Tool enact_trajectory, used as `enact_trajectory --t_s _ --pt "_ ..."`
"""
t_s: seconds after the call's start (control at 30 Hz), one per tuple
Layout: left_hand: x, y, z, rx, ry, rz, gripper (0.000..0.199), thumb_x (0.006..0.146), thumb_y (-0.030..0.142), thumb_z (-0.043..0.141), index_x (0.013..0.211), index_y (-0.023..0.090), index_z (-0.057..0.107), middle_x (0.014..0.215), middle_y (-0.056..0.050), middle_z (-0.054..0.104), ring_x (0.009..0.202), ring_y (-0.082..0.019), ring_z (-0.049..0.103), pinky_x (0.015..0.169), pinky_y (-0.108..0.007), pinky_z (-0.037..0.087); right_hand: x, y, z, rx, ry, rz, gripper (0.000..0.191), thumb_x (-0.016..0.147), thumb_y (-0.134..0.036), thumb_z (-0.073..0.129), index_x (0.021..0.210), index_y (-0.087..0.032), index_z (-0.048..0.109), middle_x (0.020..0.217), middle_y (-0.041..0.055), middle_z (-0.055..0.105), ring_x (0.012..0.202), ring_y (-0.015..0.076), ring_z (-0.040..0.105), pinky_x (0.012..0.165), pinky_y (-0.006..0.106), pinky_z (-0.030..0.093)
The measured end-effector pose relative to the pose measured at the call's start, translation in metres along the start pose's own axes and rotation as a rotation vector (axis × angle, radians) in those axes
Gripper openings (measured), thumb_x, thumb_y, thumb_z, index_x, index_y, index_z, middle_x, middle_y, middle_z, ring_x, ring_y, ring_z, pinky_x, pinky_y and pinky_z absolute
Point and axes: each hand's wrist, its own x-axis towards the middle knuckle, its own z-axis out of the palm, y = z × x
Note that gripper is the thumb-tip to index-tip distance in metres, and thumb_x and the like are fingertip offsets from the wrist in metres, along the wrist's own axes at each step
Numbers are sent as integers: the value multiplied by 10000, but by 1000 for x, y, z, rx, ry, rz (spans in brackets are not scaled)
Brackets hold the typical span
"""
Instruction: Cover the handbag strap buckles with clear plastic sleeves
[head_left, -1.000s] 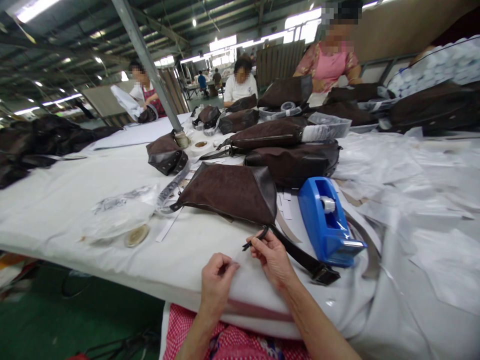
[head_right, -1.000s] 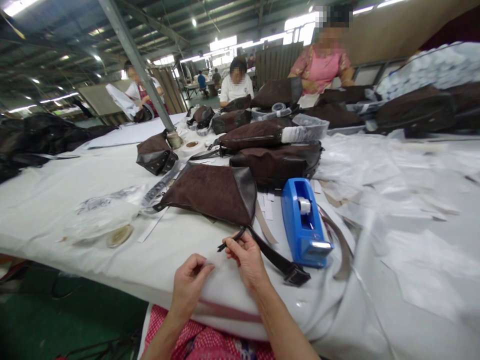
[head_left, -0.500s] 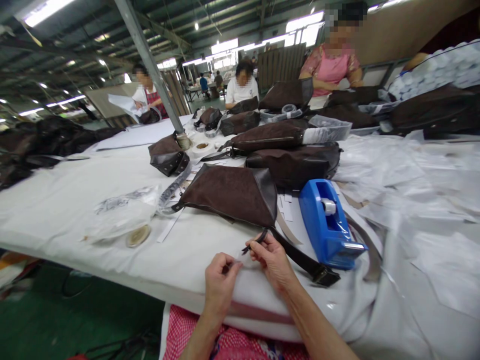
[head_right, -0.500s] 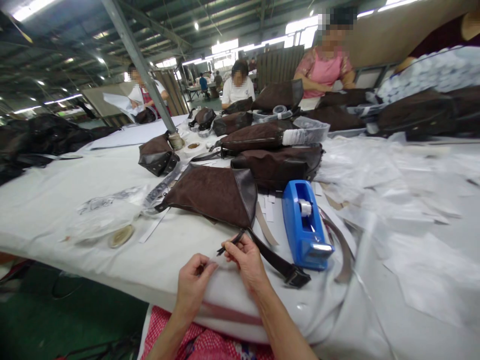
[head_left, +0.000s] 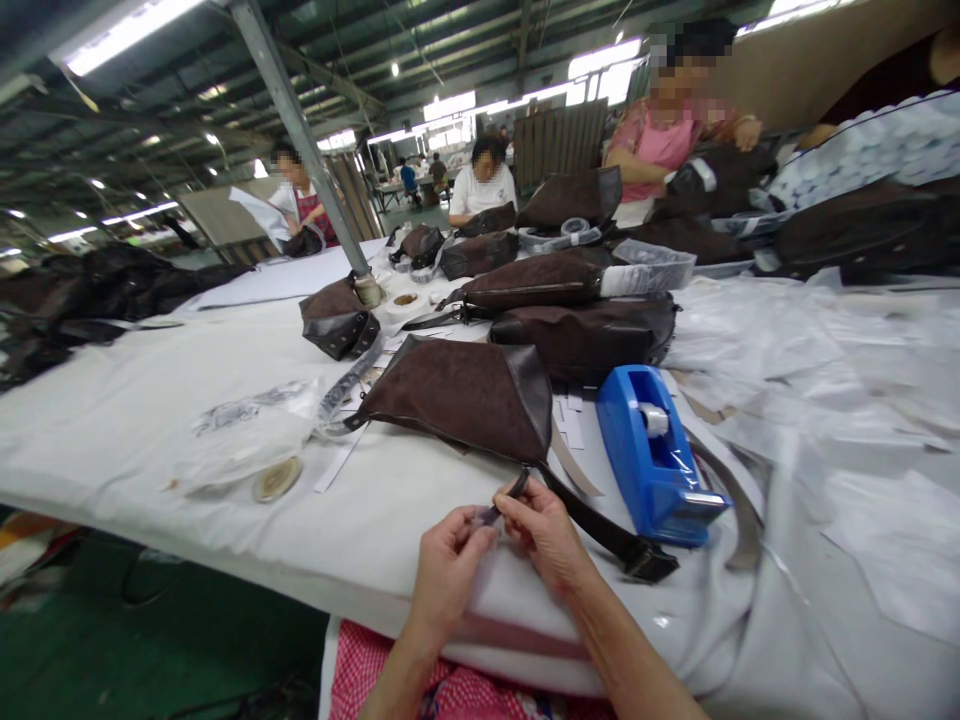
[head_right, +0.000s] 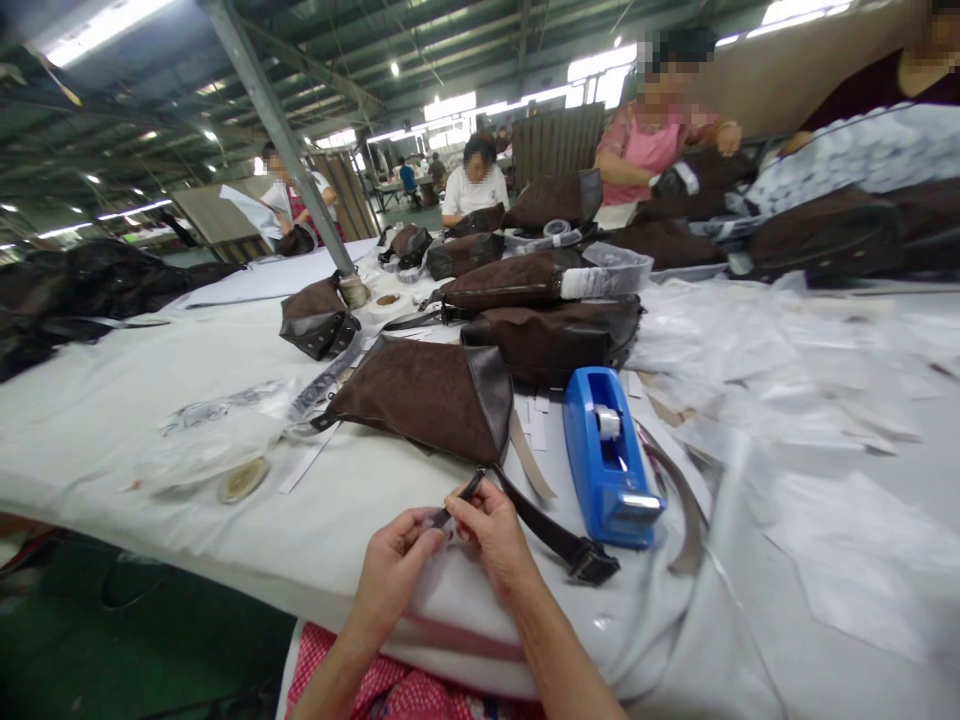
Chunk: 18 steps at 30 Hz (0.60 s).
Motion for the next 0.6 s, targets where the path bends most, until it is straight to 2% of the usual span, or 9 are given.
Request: enact_trajectory --t_s 0.13,0.23,0.3,0.37,0.43,0.5,0.6 --pt "8 8 1 113 -22 66 261 799 371 544 756 150 676 704 -22 660 669 -144 551 639 -231 415 -2 3 -1 -83 -38 21 334 644 -416 778 752 -174 575 568 -56 489 487 74 399 454 200 284" --pt "14 10 1 147 -66 47 261 790 366 539 723 148 665 667 -20 643 637 -140 536 613 -229 395 -15 -6 -5 -422 -13 -23 312 743 -486 659 774 -187 576 584 -26 531 493 118 456 473 241 338" --pt "17 10 0 167 -84 29 261 780 365 542 692 147 656 628 -14 621 607 -135 519 594 -229 379 -26 -19 -11 -808 89 -208 281 828 -472 558 792 -197 597 662 16 597 577 165 538 563 284 404" --pt "19 9 0 181 -97 27 266 774 367 541 678 147 656 622 -16 616 607 -137 516 601 -231 376 -33 -33 -19 -1167 229 -463 262 886 -422 491 825 -203 621 791 60 649 748 216 600 707 326 434" --pt "22 8 1 195 -104 32 271 770 370 538 678 146 660 625 -19 617 615 -142 517 605 -234 372 -32 -46 -28 -1414 303 -623 222 887 -369 502 934 -198 637 958 100 669 921 263 606 810 360 431" --pt "25 7 4 211 -107 41 279 772 371 530 680 145 665 623 -18 611 620 -146 515 600 -235 363 -26 -53 -34 -1594 260 -608 263 853 -283 548 1088 -185 619 1076 121 663 999 284 604 827 367 436" --pt "30 10 9 265 -108 75 290 788 365 514 648 152 652 583 -3 573 596 -143 492 575 -232 330 -15 -58 -37 -1753 172 -388 369 848 -178 517 1209 -227 577 976 80 710 851 250 661 688 317 443"
